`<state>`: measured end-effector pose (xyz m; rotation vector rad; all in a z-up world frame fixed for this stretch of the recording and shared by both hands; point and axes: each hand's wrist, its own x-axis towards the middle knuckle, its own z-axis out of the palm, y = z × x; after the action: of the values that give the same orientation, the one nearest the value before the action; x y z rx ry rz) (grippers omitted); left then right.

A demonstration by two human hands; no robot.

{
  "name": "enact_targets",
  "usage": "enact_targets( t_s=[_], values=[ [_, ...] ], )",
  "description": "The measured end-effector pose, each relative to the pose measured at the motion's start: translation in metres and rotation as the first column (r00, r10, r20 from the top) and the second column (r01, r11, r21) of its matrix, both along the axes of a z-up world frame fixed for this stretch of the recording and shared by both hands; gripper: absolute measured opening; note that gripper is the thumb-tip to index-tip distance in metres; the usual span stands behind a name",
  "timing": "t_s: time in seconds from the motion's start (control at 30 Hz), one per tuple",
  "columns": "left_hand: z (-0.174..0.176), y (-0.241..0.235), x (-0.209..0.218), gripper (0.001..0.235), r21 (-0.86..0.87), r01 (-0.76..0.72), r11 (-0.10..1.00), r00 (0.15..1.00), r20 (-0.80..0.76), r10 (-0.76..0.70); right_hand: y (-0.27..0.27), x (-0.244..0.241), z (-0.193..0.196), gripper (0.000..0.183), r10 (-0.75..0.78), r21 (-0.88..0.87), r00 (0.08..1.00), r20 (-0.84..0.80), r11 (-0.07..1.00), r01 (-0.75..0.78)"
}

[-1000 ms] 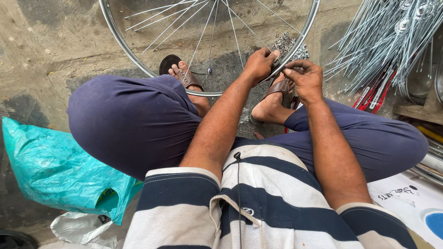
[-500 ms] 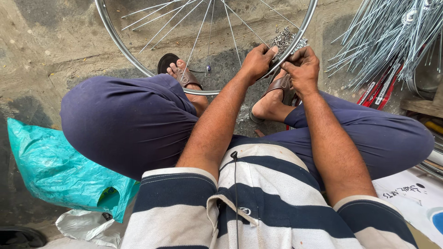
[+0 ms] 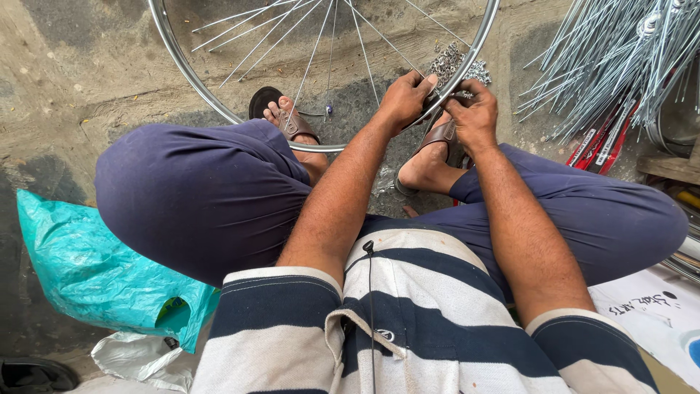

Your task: The person sits on the ground and laces a bicycle wheel by inserting spokes into the rim and hub, then securing them with nipples. The person handles the wheel, spokes, and nipples by hand.

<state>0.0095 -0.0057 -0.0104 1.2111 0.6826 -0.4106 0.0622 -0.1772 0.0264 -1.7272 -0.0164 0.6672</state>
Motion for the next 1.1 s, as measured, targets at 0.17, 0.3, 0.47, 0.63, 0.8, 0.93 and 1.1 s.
enact_targets(
  t_s=[0.17, 0.3, 0.47, 0.63, 0.8, 0.93, 1.1],
  values=[
    [-0.005, -0.001, -0.001, 0.041, -0.099, -0.048, 0.994, 0.998, 0.022, 0.051, -0.001, -0.003, 0.004, 0.013, 0.125, -0.093, 0.992, 0.028, 0.988, -0.122],
    [-0.004, -0.003, -0.002, 0.04, -0.082, -0.038, 0.996, 0.999, 0.011, 0.039, 0.003, -0.003, 0.008, 0.015, 0.093, -0.15, 0.996, 0.014, 0.985, -0.09],
    [-0.002, -0.003, -0.003, 0.041, -0.026, -0.039, 0.999, 0.998, 0.04, 0.04, 0.005, -0.003, 0.007, 0.015, 0.125, -0.158, 0.991, 0.048, 0.981, -0.116],
    [-0.007, -0.005, -0.004, 0.043, 0.021, -0.022, 1.0, 0.999, 0.046, 0.021, 0.008, -0.007, 0.005, 0.013, 0.121, -0.195, 0.99, 0.071, 0.975, -0.105],
    [-0.014, -0.01, -0.003, 0.044, 0.075, -0.021, 0.997, 0.998, 0.055, 0.016, 0.01, -0.008, 0.001, 0.012, 0.099, -0.174, 0.993, 0.063, 0.981, -0.087],
    [-0.016, -0.012, -0.001, 0.046, 0.086, -0.022, 0.996, 0.999, 0.049, 0.018, 0.008, -0.006, 0.0, 0.012, 0.101, -0.194, 0.993, 0.061, 0.977, -0.088],
    [-0.015, -0.013, -0.002, 0.046, 0.143, -0.036, 0.989, 0.997, 0.076, 0.025, 0.007, -0.006, -0.003, 0.013, 0.107, -0.154, 0.993, 0.051, 0.983, -0.098]
  ],
)
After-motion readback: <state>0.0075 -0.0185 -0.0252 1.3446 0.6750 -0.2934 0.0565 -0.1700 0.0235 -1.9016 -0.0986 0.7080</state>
